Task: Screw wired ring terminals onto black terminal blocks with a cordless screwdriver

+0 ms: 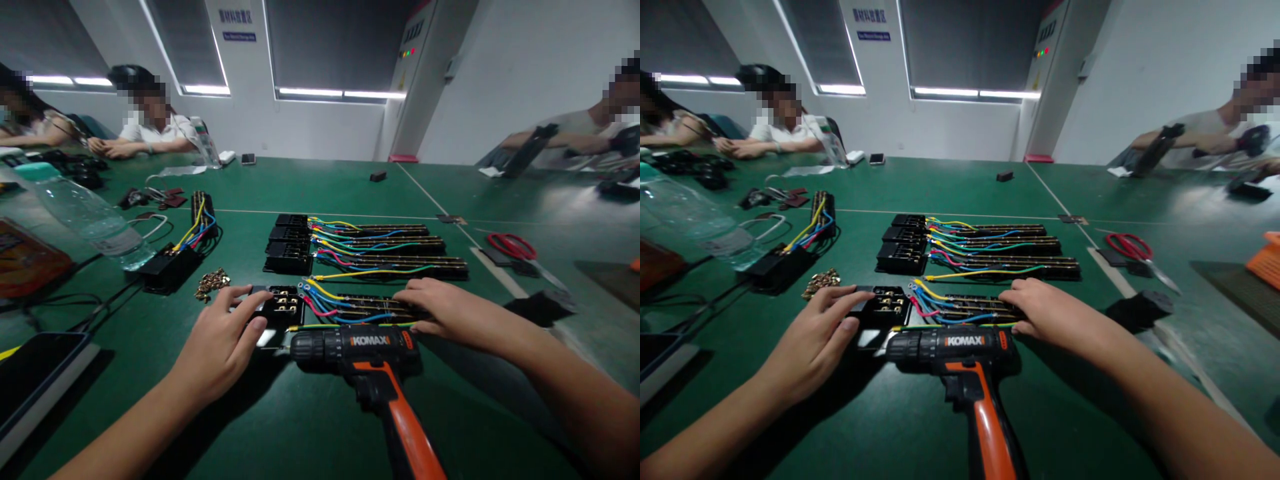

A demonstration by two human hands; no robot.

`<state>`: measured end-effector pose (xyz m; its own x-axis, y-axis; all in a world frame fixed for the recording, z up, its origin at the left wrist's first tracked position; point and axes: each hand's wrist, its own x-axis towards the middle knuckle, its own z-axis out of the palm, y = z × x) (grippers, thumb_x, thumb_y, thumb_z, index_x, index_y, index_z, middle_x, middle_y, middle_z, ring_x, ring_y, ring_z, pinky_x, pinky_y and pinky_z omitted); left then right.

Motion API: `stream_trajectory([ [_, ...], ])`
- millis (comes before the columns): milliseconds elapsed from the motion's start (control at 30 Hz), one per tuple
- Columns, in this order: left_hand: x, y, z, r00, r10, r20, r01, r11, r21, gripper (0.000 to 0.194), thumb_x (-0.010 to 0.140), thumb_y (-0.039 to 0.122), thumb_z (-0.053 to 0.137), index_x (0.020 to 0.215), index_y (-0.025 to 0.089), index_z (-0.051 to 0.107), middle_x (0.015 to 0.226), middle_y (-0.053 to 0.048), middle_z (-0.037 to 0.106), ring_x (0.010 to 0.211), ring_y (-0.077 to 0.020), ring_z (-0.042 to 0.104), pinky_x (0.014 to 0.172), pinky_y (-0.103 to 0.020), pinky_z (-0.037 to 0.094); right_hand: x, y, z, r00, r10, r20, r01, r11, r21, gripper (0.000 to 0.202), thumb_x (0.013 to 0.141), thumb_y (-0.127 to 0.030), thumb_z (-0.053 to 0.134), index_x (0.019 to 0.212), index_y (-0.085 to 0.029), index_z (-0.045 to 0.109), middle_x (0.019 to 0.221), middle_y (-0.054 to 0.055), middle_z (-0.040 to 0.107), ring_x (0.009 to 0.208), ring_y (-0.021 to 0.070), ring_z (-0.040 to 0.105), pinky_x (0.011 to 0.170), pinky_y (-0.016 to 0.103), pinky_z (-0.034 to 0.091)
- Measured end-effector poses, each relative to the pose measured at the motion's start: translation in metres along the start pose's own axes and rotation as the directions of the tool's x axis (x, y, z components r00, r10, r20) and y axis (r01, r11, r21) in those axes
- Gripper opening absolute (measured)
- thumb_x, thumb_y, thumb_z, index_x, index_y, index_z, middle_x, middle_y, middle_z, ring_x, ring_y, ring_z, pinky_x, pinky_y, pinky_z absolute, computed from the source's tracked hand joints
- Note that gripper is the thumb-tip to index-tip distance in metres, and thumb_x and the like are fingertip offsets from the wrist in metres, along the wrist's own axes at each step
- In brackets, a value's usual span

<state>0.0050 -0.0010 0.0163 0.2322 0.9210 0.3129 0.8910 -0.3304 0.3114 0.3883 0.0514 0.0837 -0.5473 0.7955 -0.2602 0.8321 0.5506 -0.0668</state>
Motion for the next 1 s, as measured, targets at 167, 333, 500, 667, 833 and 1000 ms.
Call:
stream_trajectory([
  [167, 0.003, 0.000, 0.000, 0.999, 0.011, -0.031, -0.010, 0.999, 0.051, 0.047, 0.101, 0.046, 0.030, 0.132, 0.029, 0.060, 0.129, -0.011, 0.051, 0.117, -0.0331, 0.054, 0.094, -0.056, 0.046, -0.019, -0.028, -0.006, 0.973, 0.155, -0.171, -0.169, 0.983, -0.066, 0.032, 0.093, -0.026, 0.057, 0.121, -0.011, 0.063, 0.115, 0.018, 0.065, 0.109, 0.0346, 0.064, 0.096, 0.052, 0.051],
  [333, 0.006, -0.004, 0.001, 0.999, 0.007, -0.044, -0.007, 1.000, 0.006, 0.048, 0.102, 0.046, 0.028, 0.133, 0.029, 0.061, 0.126, -0.010, 0.052, 0.118, -0.0312, 0.053, 0.097, -0.053, 0.045, -0.045, -0.106, -0.006, 0.982, 0.161, 0.098, -0.172, 0.978, 0.115, 0.050, 0.087, -0.050, 0.065, 0.125, -0.020, 0.057, 0.102, 0.015, 0.071, 0.087, 0.0379, 0.071, 0.075, 0.055, 0.057],
  [500, 0.009, -0.008, 0.001, 0.997, 0.008, -0.074, -0.014, 0.997, -0.081, 0.050, 0.103, 0.047, 0.027, 0.130, 0.029, 0.065, 0.123, -0.009, 0.055, 0.117, -0.0290, 0.054, 0.100, -0.051, 0.043, -0.056, -0.136, 0.018, 0.978, 0.105, 0.178, -0.135, 0.977, 0.167, 0.062, 0.079, -0.056, 0.070, 0.130, -0.023, 0.056, 0.108, 0.019, 0.070, 0.093, 0.0450, 0.069, 0.077, 0.060, 0.053],
  [667, 0.013, -0.012, 0.000, 0.994, -0.013, -0.105, -0.006, 0.984, -0.176, 0.053, 0.103, 0.048, 0.025, 0.122, 0.028, 0.071, 0.118, -0.008, 0.059, 0.110, -0.0258, 0.057, 0.096, -0.046, 0.044, -0.059, -0.124, 0.037, 0.984, 0.169, 0.060, -0.179, 0.891, 0.418, 0.057, 0.085, -0.036, 0.056, 0.138, -0.020, 0.041, 0.107, 0.015, 0.068, 0.095, 0.0349, 0.067, 0.081, 0.047, 0.048],
  [833, 0.017, -0.015, 0.002, 0.992, -0.014, -0.123, -0.013, 0.977, -0.211, 0.055, 0.102, 0.050, 0.026, 0.119, 0.027, 0.073, 0.114, -0.008, 0.060, 0.108, -0.0253, 0.058, 0.095, -0.045, 0.045, -0.066, -0.122, 0.043, 0.967, 0.253, 0.012, -0.217, 0.803, 0.555, 0.045, 0.081, -0.030, 0.056, 0.122, -0.022, 0.039, 0.093, 0.005, 0.064, 0.084, 0.0259, 0.060, 0.075, 0.039, 0.041],
  [1000, 0.020, -0.017, 0.002, 0.990, -0.005, -0.139, -0.026, 0.974, -0.224, 0.054, 0.101, 0.052, 0.030, 0.116, 0.025, 0.075, 0.112, -0.009, 0.062, 0.106, -0.0241, 0.060, 0.095, -0.043, 0.049, -0.072, -0.112, 0.048, 0.967, 0.244, 0.070, -0.210, 0.613, 0.762, 0.042, 0.076, -0.022, 0.057, 0.112, -0.026, 0.036, 0.075, -0.006, 0.053, 0.066, 0.0143, 0.046, 0.062, 0.030, 0.035],
])
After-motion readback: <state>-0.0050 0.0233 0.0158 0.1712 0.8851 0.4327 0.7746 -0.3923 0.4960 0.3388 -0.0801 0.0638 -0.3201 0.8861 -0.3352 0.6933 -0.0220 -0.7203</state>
